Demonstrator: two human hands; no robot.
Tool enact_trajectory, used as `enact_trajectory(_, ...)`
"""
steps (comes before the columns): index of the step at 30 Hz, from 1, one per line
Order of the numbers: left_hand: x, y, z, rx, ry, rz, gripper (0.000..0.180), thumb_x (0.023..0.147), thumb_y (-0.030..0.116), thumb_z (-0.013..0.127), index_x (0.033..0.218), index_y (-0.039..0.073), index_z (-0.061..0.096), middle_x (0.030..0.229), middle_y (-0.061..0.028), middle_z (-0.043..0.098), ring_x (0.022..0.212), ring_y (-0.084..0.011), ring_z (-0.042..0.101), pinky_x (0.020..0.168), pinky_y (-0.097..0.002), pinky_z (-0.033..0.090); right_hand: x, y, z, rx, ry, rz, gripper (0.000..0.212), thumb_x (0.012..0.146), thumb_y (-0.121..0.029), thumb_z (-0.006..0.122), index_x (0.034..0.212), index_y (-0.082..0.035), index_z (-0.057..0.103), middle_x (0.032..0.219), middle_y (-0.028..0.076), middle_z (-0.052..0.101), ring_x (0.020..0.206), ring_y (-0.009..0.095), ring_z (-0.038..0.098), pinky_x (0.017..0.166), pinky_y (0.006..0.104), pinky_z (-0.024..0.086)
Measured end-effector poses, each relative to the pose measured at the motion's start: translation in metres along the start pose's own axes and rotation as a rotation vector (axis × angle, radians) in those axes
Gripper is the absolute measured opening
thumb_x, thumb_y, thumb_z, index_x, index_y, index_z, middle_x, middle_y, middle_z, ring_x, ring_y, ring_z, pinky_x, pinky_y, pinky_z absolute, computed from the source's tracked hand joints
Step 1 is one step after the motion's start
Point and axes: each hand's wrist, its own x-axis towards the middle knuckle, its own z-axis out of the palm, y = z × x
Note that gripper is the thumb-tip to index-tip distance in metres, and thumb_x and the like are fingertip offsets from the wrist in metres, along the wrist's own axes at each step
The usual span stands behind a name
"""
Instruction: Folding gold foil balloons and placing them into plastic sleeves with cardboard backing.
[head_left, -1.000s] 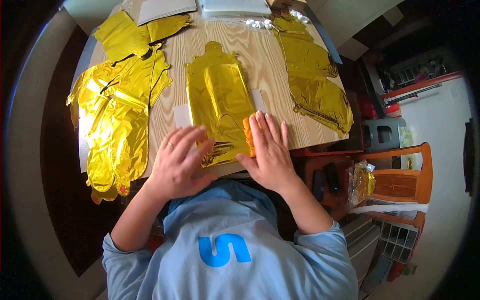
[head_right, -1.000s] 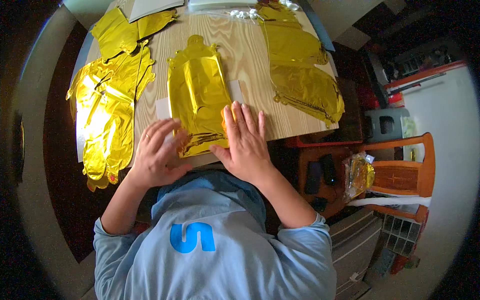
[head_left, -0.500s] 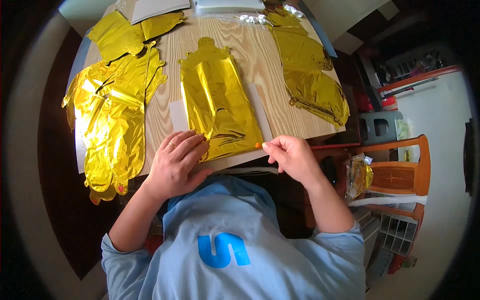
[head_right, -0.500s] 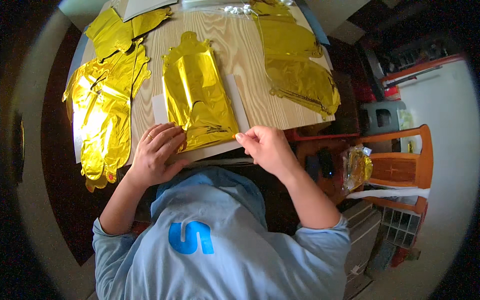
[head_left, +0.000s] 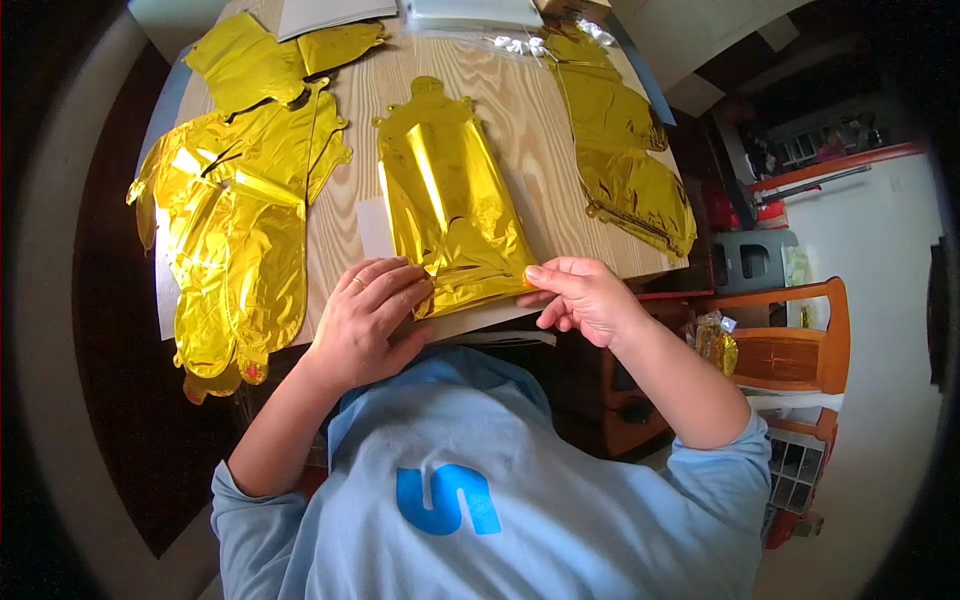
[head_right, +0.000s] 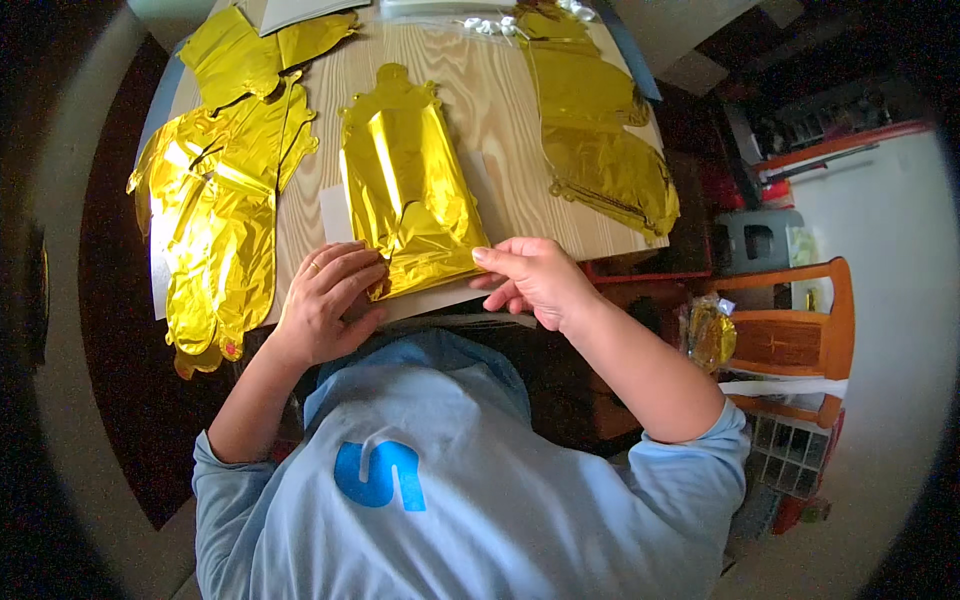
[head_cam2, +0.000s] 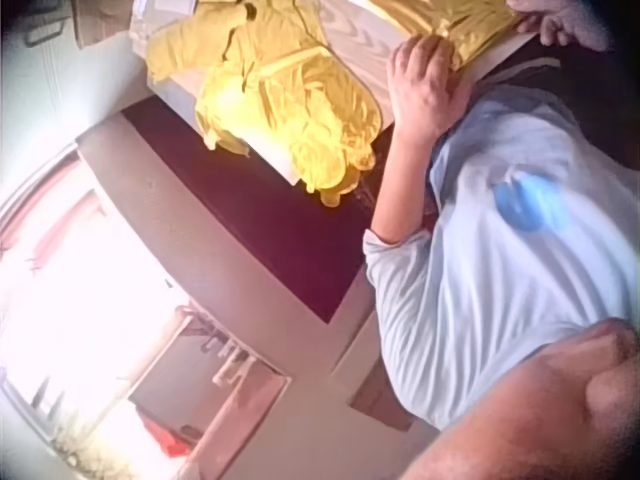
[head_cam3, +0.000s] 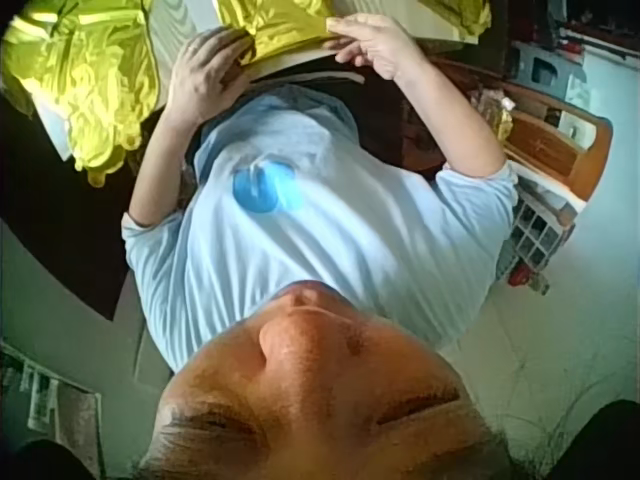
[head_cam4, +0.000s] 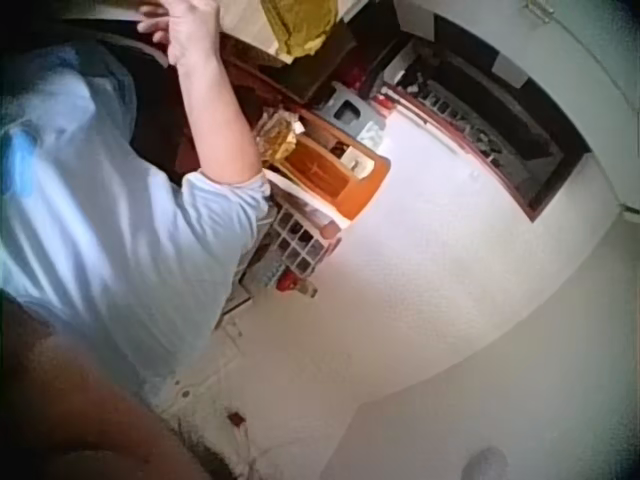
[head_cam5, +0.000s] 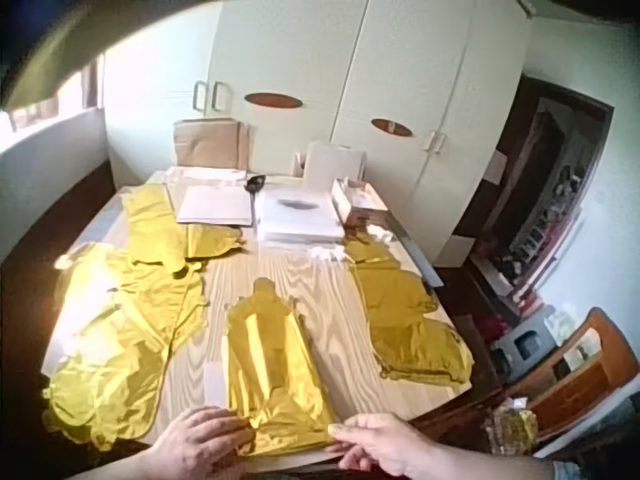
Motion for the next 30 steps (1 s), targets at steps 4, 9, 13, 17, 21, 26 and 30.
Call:
enact_trajectory(4, -0.004, 0.004, -0.003, -0.12, 0.088, -0.1, 0.044, 0.078, 0.009, 0.076, 0.12, 0.001, 0.065, 0.121, -0.0172, 0.064, 0.116, -0.033, 0.062, 0.101, -0.0444, 0.049, 0.011, 0.002, 0.004, -0.092, -0.001, -0.031, 0.026, 0.099, -0.029, 0.065, 0.1, -0.003, 0.062, 0.092, 0.012, 0.072, 0.061, 0.01, 0.066, 0.046, 0.0189, 0.043)
enact_trajectory(9, -0.014, 0.023, -0.012, -0.663, 0.16, -0.695, 0.046, 0.096, 0.004, 0.063, 0.14, 0.002, 0.05, 0.119, -0.0136, 0.064, 0.106, -0.0191, 0.066, 0.09, -0.0317, 0.055, 0.018, 0.005, -0.002, 0.008, -0.054, 0.015, 0.022, 0.1, -0.026, 0.064, 0.1, -0.005, 0.062, 0.093, 0.014, 0.073, 0.059, 0.009, 0.065, 0.045, 0.0181, 0.042)
enact_trajectory(13, -0.005, 0.016, -0.023, -1.096, 0.007, -1.005, 0.062, 0.1, 0.015, 0.063, 0.152, 0.006, 0.03, 0.105, -0.0129, 0.066, 0.087, -0.0183, 0.069, 0.078, -0.0334, 0.06, 0.023, 0.006, -0.003, 0.089, -0.117, 0.048, 0.018, 0.1, -0.024, 0.064, 0.099, -0.006, 0.061, 0.093, 0.015, 0.073, 0.056, 0.008, 0.064, 0.045, 0.0169, 0.043)
enact_trajectory(17, 0.012, 0.013, -0.024, -1.192, 0.077, -1.095, 0.062, 0.099, 0.011, 0.063, 0.152, 0.003, 0.031, 0.095, -0.0128, 0.068, 0.082, -0.0169, 0.069, 0.07, -0.0297, 0.058, 0.025, 0.005, -0.005, 0.092, -0.15, 0.058, 0.018, 0.101, -0.024, 0.063, 0.099, -0.006, 0.061, 0.094, 0.017, 0.073, 0.055, 0.008, 0.064, 0.044, 0.017, 0.042)
enact_trajectory(21, 0.02, -0.001, -0.012, -0.934, 0.039, -1.049, 0.073, 0.094, 0.005, 0.066, 0.155, 0.007, 0.027, 0.09, -0.0104, 0.068, 0.075, -0.0141, 0.067, 0.063, -0.0276, 0.056, 0.025, 0.001, -0.007, 0.047, -0.168, 0.058, 0.019, 0.1, -0.023, 0.063, 0.099, -0.005, 0.061, 0.093, 0.02, 0.072, 0.054, 0.01, 0.065, 0.042, 0.0176, 0.041)
enact_trajectory(26, 0.022, -0.002, -0.005, -0.731, 0.071, -0.974, 0.077, 0.091, 0.0, 0.067, 0.155, 0.005, 0.026, 0.081, -0.0073, 0.068, 0.069, -0.0112, 0.064, 0.058, -0.0251, 0.051, 0.023, -0.01, -0.006, -0.062, -0.1, -0.035, 0.02, 0.1, -0.023, 0.063, 0.1, -0.003, 0.061, 0.09, 0.019, 0.072, 0.053, 0.011, 0.065, 0.04, 0.0173, 0.04)
enact_trajectory(30, 0.027, 0.003, -0.006, -0.69, 0.079, -1.011, 0.074, 0.09, 0.004, 0.069, 0.152, 0.002, 0.028, 0.08, -0.0068, 0.068, 0.071, -0.0121, 0.065, 0.067, -0.0258, 0.052, 0.025, -0.005, -0.004, -0.095, -0.051, -0.124, 0.026, 0.097, -0.02, 0.067, 0.113, 0.0, 0.059, 0.088, 0.013, 0.07, 0.055, 0.01, 0.064, 0.042, 0.0168, 0.04)
